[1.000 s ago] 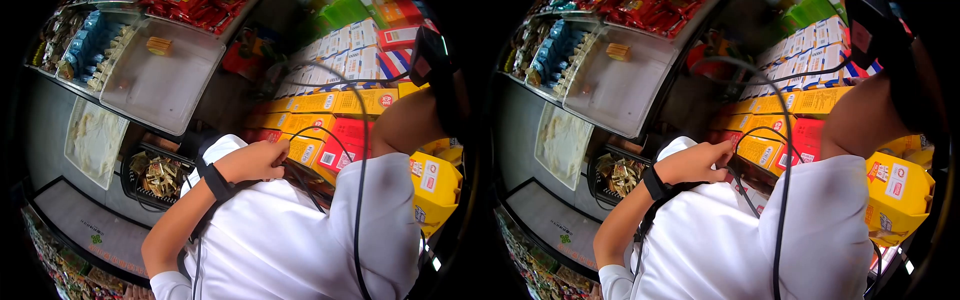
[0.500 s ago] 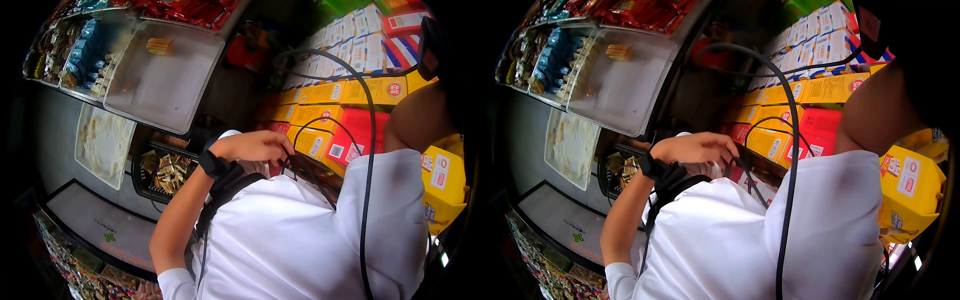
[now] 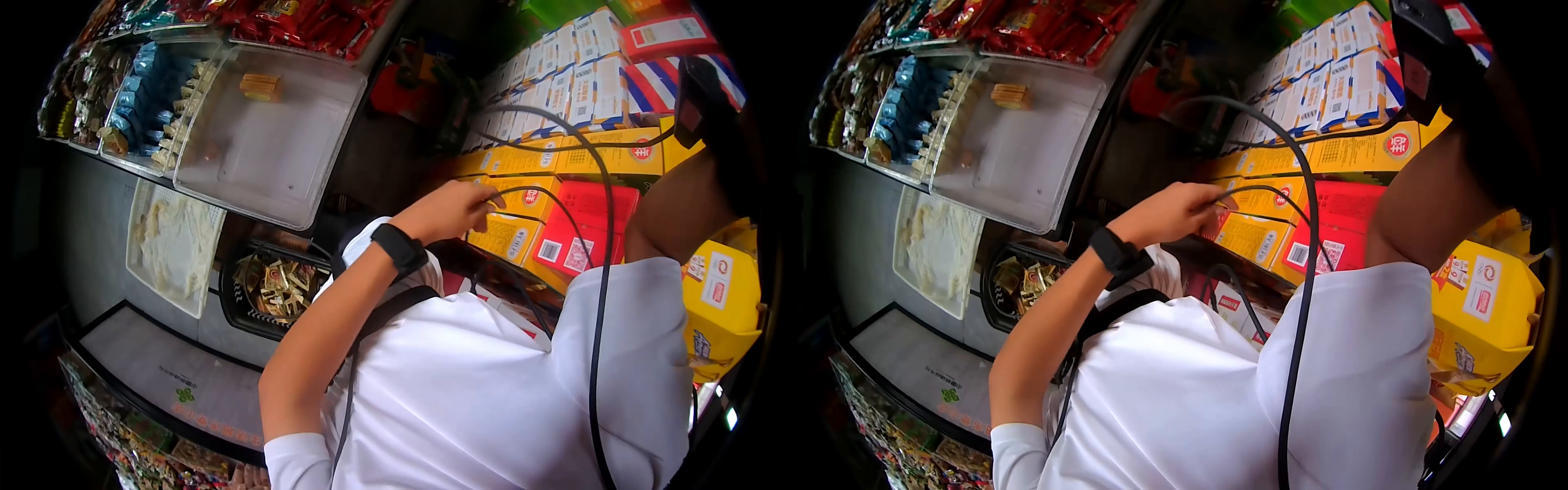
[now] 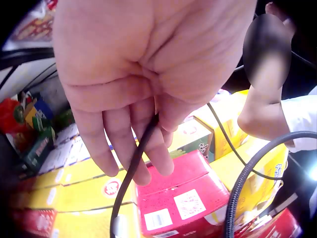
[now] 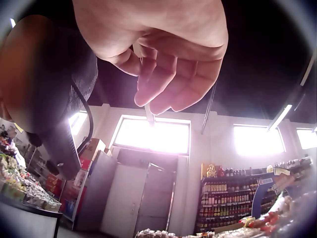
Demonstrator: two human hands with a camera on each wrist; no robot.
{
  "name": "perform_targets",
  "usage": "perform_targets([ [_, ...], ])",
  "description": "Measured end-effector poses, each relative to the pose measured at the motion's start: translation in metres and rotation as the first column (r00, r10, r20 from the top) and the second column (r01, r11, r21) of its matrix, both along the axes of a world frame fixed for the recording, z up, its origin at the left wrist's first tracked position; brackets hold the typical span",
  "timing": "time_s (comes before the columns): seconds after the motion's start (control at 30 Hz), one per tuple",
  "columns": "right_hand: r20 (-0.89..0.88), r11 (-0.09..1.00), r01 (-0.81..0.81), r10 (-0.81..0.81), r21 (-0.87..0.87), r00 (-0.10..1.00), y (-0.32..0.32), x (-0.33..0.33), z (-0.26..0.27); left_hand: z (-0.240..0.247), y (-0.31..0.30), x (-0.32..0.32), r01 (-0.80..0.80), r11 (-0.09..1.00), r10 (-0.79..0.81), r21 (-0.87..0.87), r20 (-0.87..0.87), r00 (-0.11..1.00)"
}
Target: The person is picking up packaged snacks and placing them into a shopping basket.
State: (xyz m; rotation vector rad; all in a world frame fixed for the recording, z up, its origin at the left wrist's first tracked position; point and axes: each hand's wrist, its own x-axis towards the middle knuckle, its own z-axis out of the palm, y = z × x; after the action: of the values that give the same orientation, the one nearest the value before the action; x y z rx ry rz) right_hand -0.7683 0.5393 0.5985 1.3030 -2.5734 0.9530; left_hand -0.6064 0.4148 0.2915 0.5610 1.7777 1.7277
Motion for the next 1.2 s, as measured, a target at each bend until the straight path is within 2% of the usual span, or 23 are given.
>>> perform_targets([
  [0.07, 0.000, 1.000, -0.030, 0.030, -0.002, 1.000, 0.005, 0.011, -0.001, -0.001, -0.017, 0.005, -0.156, 0.988, 0.155, 0.002, -0.112, 0.982],
  [0.1, -0.001, 0.998, -0.061, 0.061, 0.002, 0.998, 0.007, 0.015, -0.001, -0.001, -0.026, 0.009, -0.163, 0.987, 0.162, -0.002, -0.119, 0.980],
  [0.17, 0.020, 0.991, -0.131, 0.131, -0.005, 0.991, 0.007, 0.024, -0.007, 0.007, -0.040, 0.024, -0.296, 0.955, 0.286, 0.019, -0.321, 0.903],
  [0.2, 0.036, 0.984, -0.176, 0.176, -0.023, 0.984, 0.004, 0.030, -0.014, 0.018, -0.046, 0.031, -0.233, 0.973, 0.224, -0.008, -0.244, 0.944],
  [0.27, 0.071, 0.956, -0.281, 0.287, -0.087, 0.955, -0.010, 0.047, -0.037, 0.041, -0.054, 0.041, -0.143, 0.984, 0.112, -0.111, -0.242, 0.964],
  [0.33, 0.052, 0.869, -0.388, 0.422, -0.305, 0.905, -0.042, 0.071, -0.065, 0.029, -0.058, 0.049, -0.140, 0.987, 0.107, -0.083, -0.320, 0.942],
  [0.37, 0.103, 0.835, -0.412, 0.476, -0.366, 0.873, -0.043, 0.074, -0.076, 0.026, -0.065, 0.051, -0.130, 0.976, 0.061, -0.174, -0.356, 0.933],
  [0.4, 0.151, 0.793, -0.434, 0.536, -0.428, 0.830, -0.045, 0.076, -0.088, 0.027, -0.074, 0.054, -0.193, 0.968, 0.127, -0.161, -0.349, 0.928],
  [0.47, 0.103, 0.619, -0.394, 0.613, -0.679, 0.784, -0.076, 0.088, -0.115, 0.022, -0.090, 0.063, -0.350, 0.897, 0.230, -0.271, -0.392, 0.891],
  [0.53, 0.184, 0.643, -0.292, 0.568, -0.708, 0.802, -0.102, 0.097, -0.133, 0.014, -0.112, 0.069, -0.465, 0.851, 0.342, -0.244, -0.415, 0.843],
  [0.6, 0.287, 0.774, -0.210, 0.451, -0.597, 0.845, -0.130, 0.096, -0.151, 0.018, -0.140, 0.080, -0.512, 0.846, 0.470, -0.150, -0.245, 0.848],
  [0.63, 0.423, 0.825, -0.175, 0.443, -0.538, 0.790, -0.144, 0.088, -0.160, 0.018, -0.151, 0.087, -0.598, 0.790, 0.554, -0.133, -0.262, 0.790],
  [0.67, 0.548, 0.870, -0.152, 0.421, -0.469, 0.723, -0.161, 0.077, -0.171, 0.024, -0.164, 0.094, -0.645, 0.742, 0.617, -0.184, -0.191, 0.763],
  [0.73, 0.639, 0.883, -0.181, 0.442, -0.433, 0.629, -0.190, 0.054, -0.202, 0.015, -0.185, 0.101, -0.747, 0.643, 0.734, -0.167, -0.141, 0.664],
  [0.77, 0.629, 0.874, -0.206, 0.463, -0.439, 0.624, -0.201, 0.043, -0.217, 0.009, -0.189, 0.105, -0.817, 0.561, 0.820, -0.136, -0.050, 0.571],
  [0.8, 0.652, 0.897, -0.238, 0.436, -0.373, 0.620, -0.212, 0.034, -0.232, 0.006, -0.188, 0.106, -0.831, 0.539, 0.833, -0.135, -0.062, 0.550],
  [0.83, 0.673, 0.915, -0.263, 0.404, -0.306, 0.619, -0.223, 0.025, -0.246, 0.005, -0.187, 0.106, -0.894, 0.439, 0.896, -0.095, -0.022, 0.443],
  [0.87, 0.668, 0.907, -0.281, 0.420, -0.312, 0.614, -0.233, 0.017, -0.259, 0.003, -0.187, 0.106, -0.942, 0.331, 0.944, -0.058, 0.024, 0.330],
  [0.93, 0.724, 0.918, -0.312, 0.388, -0.246, 0.570, -0.250, 0.004, -0.286, -0.004, -0.183, 0.107, -0.950, 0.312, 0.949, -0.025, 0.063, 0.310],
  [1.0, 0.714, 0.914, -0.348, 0.387, -0.211, 0.584, -0.269, -0.012, -0.310, -0.008, -0.174, 0.103, -0.974, 0.206, 0.953, 0.096, 0.208, 0.222],
  [1.1, 0.680, 0.895, -0.446, 0.337, -0.016, 0.652, -0.303, -0.035, -0.330, -0.019, -0.163, 0.097, -0.979, 0.167, 0.952, 0.114, 0.242, 0.190],
  [1.17, 0.470, 0.869, -0.494, 0.440, -0.009, 0.765, -0.328, -0.042, -0.334, -0.019, -0.157, 0.093, -0.986, 0.132, 0.950, 0.103, 0.271, 0.156],
  [1.2, 0.379, 0.854, -0.519, 0.486, -0.016, 0.787, -0.339, -0.045, -0.333, -0.021, -0.154, 0.092, -0.983, 0.149, 0.946, 0.103, 0.276, 0.172],
])
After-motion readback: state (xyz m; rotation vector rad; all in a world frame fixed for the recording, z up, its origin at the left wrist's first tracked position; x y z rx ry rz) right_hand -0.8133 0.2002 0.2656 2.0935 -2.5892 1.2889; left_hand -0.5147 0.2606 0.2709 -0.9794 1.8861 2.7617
